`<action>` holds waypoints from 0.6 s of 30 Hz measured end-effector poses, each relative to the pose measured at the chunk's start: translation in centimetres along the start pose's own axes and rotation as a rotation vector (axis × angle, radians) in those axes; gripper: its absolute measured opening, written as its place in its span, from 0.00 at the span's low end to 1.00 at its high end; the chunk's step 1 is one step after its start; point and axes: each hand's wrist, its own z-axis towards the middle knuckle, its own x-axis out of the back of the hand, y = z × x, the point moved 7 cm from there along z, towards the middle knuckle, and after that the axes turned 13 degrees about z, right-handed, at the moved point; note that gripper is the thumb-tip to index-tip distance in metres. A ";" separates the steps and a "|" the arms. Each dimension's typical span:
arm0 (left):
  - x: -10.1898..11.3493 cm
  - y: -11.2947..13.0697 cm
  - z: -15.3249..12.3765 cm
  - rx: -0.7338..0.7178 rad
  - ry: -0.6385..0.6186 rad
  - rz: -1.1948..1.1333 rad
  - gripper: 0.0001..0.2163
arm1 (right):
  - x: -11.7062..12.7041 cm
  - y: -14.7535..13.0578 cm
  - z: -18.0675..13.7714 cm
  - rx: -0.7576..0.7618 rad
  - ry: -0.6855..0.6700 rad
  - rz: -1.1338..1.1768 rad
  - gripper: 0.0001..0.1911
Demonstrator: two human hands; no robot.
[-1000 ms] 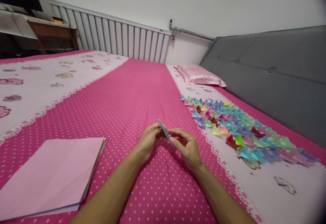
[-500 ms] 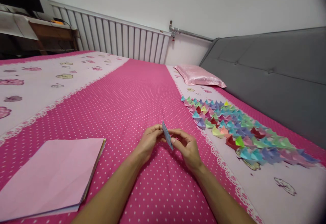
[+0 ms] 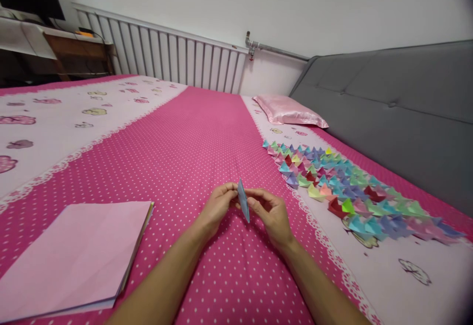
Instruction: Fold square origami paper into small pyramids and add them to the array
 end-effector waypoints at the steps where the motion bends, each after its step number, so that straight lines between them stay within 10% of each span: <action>1: 0.0 0.1 0.0 -0.002 -0.002 0.005 0.07 | 0.0 0.0 0.0 0.000 0.003 0.000 0.11; 18: -0.2 0.1 0.1 -0.020 -0.015 0.068 0.06 | 0.2 0.0 0.1 0.009 0.043 -0.051 0.10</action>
